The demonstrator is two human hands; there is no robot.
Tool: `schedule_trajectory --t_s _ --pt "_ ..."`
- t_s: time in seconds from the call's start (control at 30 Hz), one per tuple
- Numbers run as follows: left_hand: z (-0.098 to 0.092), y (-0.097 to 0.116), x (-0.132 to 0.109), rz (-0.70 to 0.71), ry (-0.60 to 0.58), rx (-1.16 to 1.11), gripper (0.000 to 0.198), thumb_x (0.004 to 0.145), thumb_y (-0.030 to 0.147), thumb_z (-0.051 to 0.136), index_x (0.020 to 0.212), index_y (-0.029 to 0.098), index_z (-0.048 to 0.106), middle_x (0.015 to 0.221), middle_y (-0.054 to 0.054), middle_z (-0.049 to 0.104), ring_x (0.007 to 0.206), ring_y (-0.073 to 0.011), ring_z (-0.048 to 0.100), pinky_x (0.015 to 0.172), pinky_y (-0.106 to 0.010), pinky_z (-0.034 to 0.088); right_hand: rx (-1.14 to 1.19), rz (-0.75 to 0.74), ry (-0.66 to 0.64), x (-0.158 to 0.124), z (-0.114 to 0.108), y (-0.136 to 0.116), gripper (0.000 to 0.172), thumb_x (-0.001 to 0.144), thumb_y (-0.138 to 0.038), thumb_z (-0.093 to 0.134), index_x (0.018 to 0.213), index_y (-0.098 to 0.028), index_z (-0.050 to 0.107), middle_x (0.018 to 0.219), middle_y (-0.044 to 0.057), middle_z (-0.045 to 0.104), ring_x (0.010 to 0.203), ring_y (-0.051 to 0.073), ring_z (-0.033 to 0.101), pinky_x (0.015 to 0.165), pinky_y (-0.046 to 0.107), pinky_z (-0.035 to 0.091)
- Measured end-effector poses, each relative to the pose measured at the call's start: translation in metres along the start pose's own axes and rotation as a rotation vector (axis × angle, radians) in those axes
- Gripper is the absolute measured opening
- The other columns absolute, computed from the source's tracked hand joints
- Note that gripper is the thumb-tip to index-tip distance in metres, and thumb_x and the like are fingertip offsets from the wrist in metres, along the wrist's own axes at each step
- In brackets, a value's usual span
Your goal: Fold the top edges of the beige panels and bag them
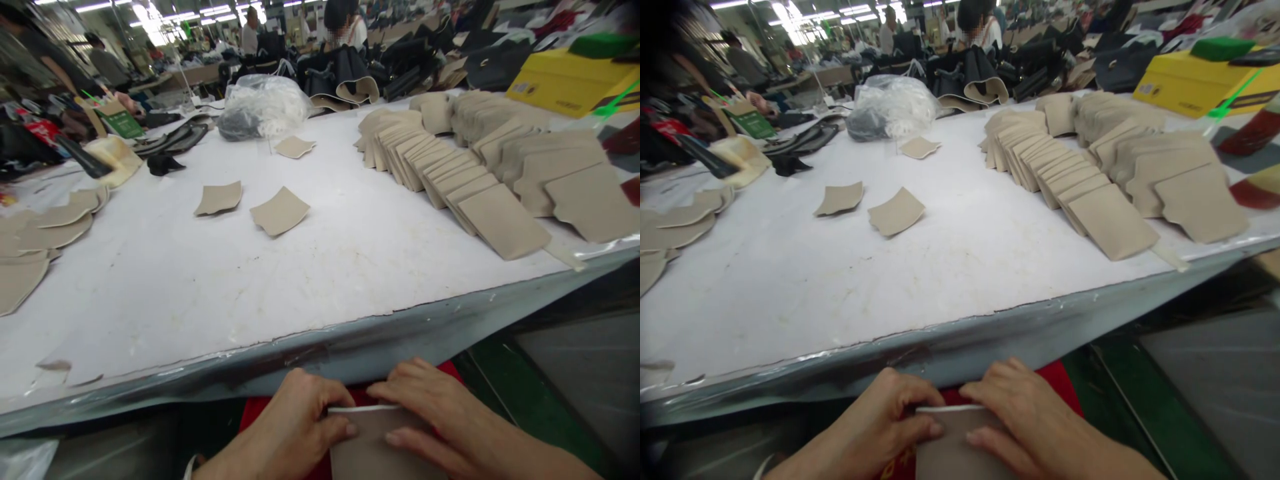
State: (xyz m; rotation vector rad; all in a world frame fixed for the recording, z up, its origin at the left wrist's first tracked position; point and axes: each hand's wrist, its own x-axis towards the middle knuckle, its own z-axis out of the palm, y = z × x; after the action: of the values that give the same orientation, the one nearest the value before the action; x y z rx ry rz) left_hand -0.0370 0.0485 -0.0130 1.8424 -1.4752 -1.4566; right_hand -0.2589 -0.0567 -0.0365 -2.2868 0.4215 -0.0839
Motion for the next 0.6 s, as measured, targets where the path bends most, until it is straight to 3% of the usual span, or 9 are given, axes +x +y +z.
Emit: schedule_trajectory --t_s 0.1,0.27,0.37,0.5,0.6 --pt "0.002 0.005 0.000 0.048 0.012 0.034 0.016 0.082 0.015 0.061 0.084 0.018 0.077 0.076 0.001 0.073 0.070 -0.0130 0.063 0.060 -0.020 0.036 -0.060 0.028 -0.154 0.021 0.006 -0.018 0.015 0.097 -0.025 0.055 0.103 -0.021 0.068 0.097 0.006 0.070 0.093 0.025 0.064 0.089 0.042 0.046" --pt "0.004 -0.001 0.000 0.100 0.011 0.121 0.019 0.088 0.021 0.059 0.077 0.016 0.074 0.071 -0.002 0.071 0.065 -0.0134 0.062 0.057 -0.022 0.034 -0.168 -0.017 -0.208 0.042 0.014 -0.025 0.021 0.098 -0.016 0.047 0.086 -0.018 0.065 0.085 0.005 0.068 0.082 0.022 0.062 0.078 0.037 0.042" --pt "0.010 -0.013 -0.001 0.205 0.041 0.170 0.020 0.088 0.022 0.059 0.075 0.015 0.072 0.069 -0.003 0.070 0.064 -0.0141 0.063 0.058 -0.022 0.035 -0.185 -0.083 -0.247 0.033 0.011 -0.017 0.025 0.097 -0.012 0.043 0.078 -0.018 0.058 0.079 0.002 0.066 0.074 0.018 0.058 0.075 0.034 0.038" --pt "0.016 -0.025 -0.006 0.365 0.110 0.245 0.023 0.090 0.019 0.053 0.075 0.015 0.070 0.065 -0.004 0.068 0.063 -0.0152 0.062 0.059 -0.023 0.036 -0.156 -0.071 -0.204 0.009 0.005 0.004 0.032 0.101 -0.015 0.034 0.072 -0.019 0.046 0.069 -0.002 0.057 0.065 0.014 0.049 0.078 0.033 0.034" --pt "0.014 -0.021 -0.007 0.368 0.129 0.276 0.021 0.090 0.019 0.054 0.077 0.015 0.070 0.066 -0.003 0.068 0.063 -0.0149 0.062 0.059 -0.022 0.037 -0.179 -0.094 -0.158 -0.005 0.004 0.017 0.031 0.101 -0.015 0.032 0.074 -0.019 0.045 0.068 -0.003 0.053 0.063 0.013 0.046 0.077 0.033 0.031"
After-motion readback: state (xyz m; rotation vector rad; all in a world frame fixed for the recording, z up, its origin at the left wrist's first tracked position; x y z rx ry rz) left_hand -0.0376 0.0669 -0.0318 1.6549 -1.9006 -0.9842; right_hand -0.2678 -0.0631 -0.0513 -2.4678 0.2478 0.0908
